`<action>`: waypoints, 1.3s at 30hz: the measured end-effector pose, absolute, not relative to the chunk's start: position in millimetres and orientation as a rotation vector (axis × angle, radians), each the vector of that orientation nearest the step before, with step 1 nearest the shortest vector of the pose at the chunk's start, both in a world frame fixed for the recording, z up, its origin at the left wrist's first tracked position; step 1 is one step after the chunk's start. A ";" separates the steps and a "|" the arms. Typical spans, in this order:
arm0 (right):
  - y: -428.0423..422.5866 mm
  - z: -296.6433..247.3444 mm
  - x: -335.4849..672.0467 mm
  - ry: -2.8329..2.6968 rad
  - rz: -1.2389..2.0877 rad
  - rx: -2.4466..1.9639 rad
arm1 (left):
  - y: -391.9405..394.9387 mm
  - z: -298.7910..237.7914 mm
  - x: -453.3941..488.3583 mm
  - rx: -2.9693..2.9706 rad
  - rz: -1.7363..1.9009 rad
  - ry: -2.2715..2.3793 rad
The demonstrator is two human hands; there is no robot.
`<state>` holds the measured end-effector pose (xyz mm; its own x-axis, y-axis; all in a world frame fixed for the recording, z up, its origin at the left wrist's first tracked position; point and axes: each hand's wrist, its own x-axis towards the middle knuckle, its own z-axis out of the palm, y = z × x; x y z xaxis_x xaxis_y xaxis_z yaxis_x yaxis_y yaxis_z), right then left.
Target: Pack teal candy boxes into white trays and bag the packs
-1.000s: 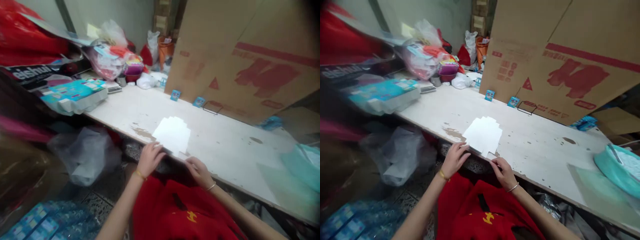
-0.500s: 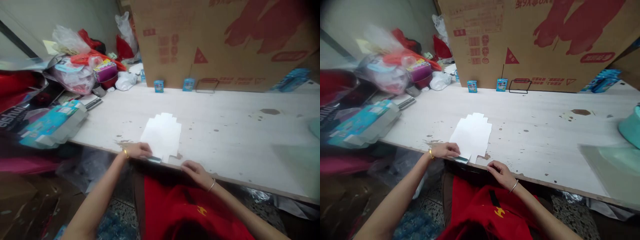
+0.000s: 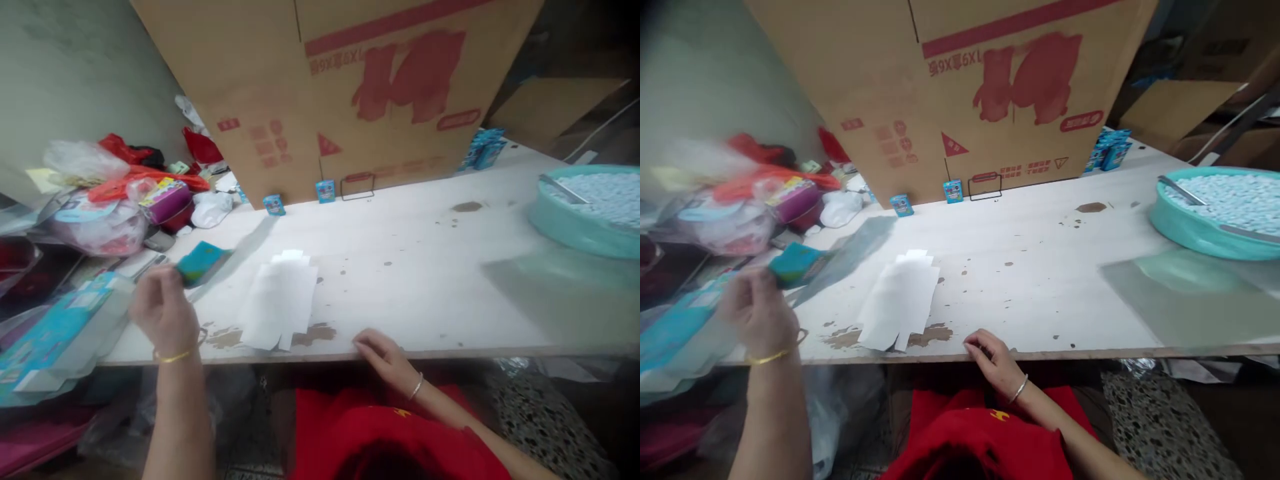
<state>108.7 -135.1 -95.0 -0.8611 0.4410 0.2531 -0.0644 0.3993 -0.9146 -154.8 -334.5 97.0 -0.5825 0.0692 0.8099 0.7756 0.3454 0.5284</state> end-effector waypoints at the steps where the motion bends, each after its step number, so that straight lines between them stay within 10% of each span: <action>1: -128.7 -92.0 116.2 -2.143 1.367 -0.397 | -326.7 101.6 -135.2 -0.755 -1.252 -1.858; 8: -72.3 -95.4 182.2 -2.281 0.325 -0.484 | -239.0 -26.8 -2.4 -1.786 -1.370 -2.103; 13: -47.0 -131.7 219.2 -2.739 0.244 -0.203 | -228.8 -103.7 22.9 -2.308 -1.145 -2.103; 21: -41.6 -142.3 222.4 -2.625 0.524 -0.192 | -238.7 -86.8 -26.0 -2.427 -0.371 -2.147; 30: -40.7 -133.2 217.0 -2.455 0.943 -0.406 | -215.5 -94.7 -34.0 -2.289 -0.932 -2.338; 39: -44.2 -88.9 233.4 -2.733 0.363 -0.563 | -190.3 -49.1 -4.7 -2.462 -0.362 -2.256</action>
